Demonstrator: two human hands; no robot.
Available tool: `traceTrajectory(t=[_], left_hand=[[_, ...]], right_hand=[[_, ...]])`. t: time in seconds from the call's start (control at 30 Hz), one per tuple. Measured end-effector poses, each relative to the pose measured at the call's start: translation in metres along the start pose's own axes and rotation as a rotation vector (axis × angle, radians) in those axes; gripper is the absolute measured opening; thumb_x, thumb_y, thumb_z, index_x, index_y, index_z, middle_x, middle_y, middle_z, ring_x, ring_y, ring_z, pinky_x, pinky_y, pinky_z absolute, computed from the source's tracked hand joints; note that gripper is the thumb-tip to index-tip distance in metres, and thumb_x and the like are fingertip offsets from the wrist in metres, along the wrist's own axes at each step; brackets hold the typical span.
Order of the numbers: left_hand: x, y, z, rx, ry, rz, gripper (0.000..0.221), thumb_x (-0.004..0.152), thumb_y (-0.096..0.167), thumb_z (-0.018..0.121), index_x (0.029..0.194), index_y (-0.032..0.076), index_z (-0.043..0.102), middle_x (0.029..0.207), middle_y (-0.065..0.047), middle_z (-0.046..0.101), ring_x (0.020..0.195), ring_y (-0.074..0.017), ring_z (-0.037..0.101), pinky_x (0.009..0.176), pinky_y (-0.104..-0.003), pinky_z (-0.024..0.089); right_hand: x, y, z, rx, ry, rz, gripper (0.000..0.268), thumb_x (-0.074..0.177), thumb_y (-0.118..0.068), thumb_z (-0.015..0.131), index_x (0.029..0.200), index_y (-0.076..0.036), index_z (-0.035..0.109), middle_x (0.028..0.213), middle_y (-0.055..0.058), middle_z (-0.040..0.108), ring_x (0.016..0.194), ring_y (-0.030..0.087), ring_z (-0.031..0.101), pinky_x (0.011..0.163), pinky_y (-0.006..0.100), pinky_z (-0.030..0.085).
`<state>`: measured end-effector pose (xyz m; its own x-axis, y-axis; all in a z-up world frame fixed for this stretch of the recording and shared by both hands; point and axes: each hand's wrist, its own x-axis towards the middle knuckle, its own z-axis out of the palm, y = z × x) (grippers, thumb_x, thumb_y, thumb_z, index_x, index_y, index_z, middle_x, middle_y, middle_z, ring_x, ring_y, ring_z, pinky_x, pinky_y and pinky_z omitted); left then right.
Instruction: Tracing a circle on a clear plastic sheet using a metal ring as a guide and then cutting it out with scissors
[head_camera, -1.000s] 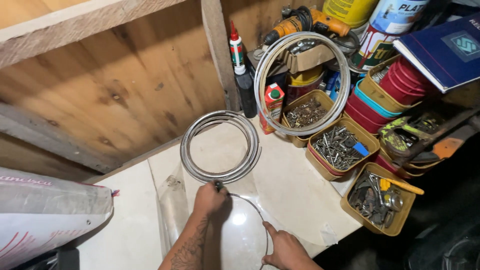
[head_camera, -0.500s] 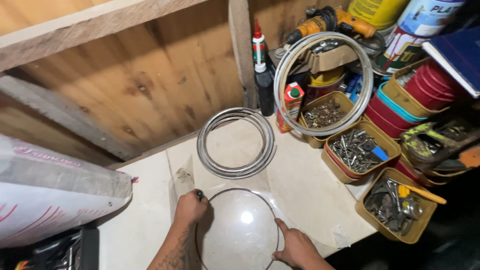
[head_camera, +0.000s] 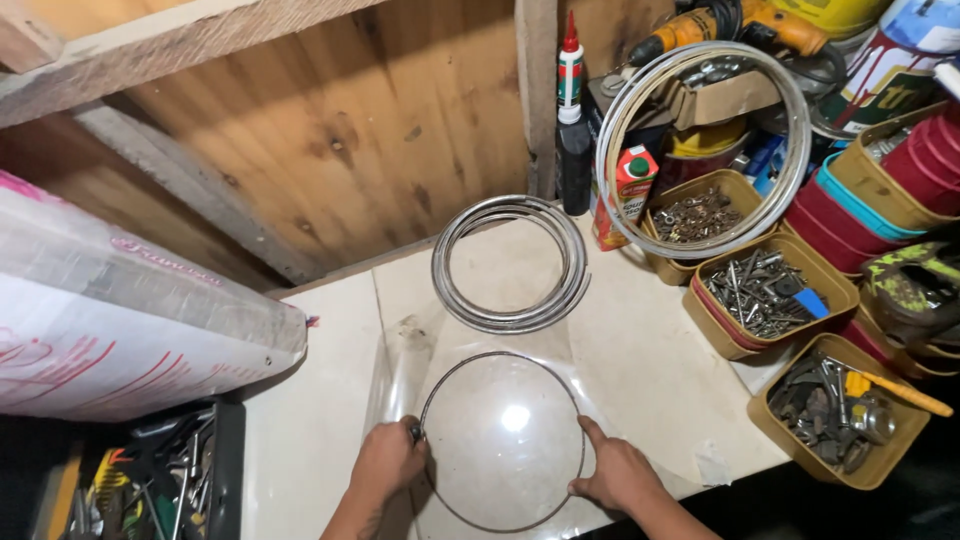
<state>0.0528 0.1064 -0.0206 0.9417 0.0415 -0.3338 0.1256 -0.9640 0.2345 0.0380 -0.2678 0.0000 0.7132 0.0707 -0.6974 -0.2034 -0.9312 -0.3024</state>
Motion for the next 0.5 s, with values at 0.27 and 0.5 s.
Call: traceTrajectory(t=[0.27,0.5], left_hand=[[-0.067,0.011,0.009,-0.079,-0.036,0.075,0.019,0.086,0.028,0.063,0.092,0.012,0.069,0.089,-0.020,0.074,0.086,-0.0424,0.071,0.079,-0.051,0.058],[-0.112,0.060,0.002,-0.158,-0.275,-0.046,0.010,0.089,0.019,0.063,0.093,0.012,0.069,0.097,-0.011,0.075,0.089,-0.0243,0.075,0.084,-0.036,0.063]], right_hand=[[-0.007,-0.005,-0.005,0.005,0.004,0.003,0.116,0.076,-0.051,0.090,0.164,-0.036,0.015,0.127,0.015,0.066,0.122,0.032,0.064,0.102,0.039,0.054],[-0.016,-0.013,-0.012,0.009,-0.036,0.058,0.115,0.079,-0.051,0.089,0.164,-0.041,0.012,0.130,0.012,0.064,0.124,0.029,0.063,0.102,0.037,0.055]])
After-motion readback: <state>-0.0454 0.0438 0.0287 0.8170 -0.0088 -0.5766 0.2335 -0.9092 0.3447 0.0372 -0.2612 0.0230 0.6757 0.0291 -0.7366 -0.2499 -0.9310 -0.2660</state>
